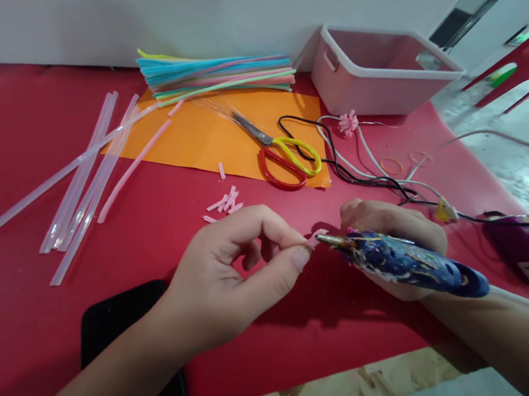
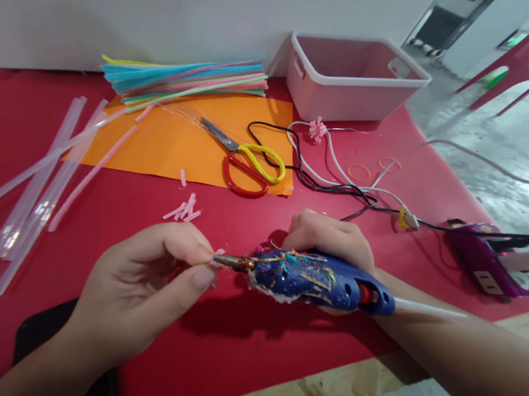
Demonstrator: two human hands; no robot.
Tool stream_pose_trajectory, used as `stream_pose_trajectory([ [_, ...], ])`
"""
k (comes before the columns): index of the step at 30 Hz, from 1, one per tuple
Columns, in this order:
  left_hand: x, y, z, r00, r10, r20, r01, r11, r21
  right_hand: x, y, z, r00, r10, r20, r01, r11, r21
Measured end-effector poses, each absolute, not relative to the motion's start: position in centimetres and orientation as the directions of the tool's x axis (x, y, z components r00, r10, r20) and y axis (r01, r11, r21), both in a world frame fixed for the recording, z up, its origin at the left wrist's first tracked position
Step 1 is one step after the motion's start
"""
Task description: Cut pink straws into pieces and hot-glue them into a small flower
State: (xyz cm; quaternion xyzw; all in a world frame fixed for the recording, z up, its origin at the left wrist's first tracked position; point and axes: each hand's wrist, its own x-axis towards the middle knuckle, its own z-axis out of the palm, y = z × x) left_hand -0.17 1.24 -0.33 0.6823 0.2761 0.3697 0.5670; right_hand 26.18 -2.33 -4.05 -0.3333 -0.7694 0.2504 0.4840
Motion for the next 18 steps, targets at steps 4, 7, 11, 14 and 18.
stream_pose_trajectory([
  [4, -0.11, 1.33, -0.34, 0.572, 0.790, 0.221, -0.048, -0.237, 0.970, 26.35, -2.33, -4.13, -0.325, 0.752, 0.574, 0.265, 0.655, -0.708],
  [7, -0.07, 1.29, -0.23, 0.567, 0.792, 0.226, -0.047, -0.242, 0.969, 26.39, -2.34, -4.13, -0.320, 0.754, 0.573, 0.260, 0.652, -0.712],
  [11, -0.08, 1.20, -0.12, 0.563, 0.796, 0.222, -0.036, -0.245, 0.969, 26.30, -2.27, -4.06, -0.310, 0.760, 0.571, 0.285, 0.647, -0.707],
  [14, -0.05, 1.22, -0.11, 0.561, 0.795, 0.228, -0.036, -0.252, 0.967, 26.13, -2.12, -3.94, -0.307, 0.756, 0.578, 0.298, 0.653, -0.696],
  [18, 0.04, 1.32, 0.00, 0.575, 0.791, 0.208, -0.037, -0.229, 0.973, 25.72, -2.31, -3.33, -0.280, 0.760, 0.586, 0.302, 0.649, -0.698],
])
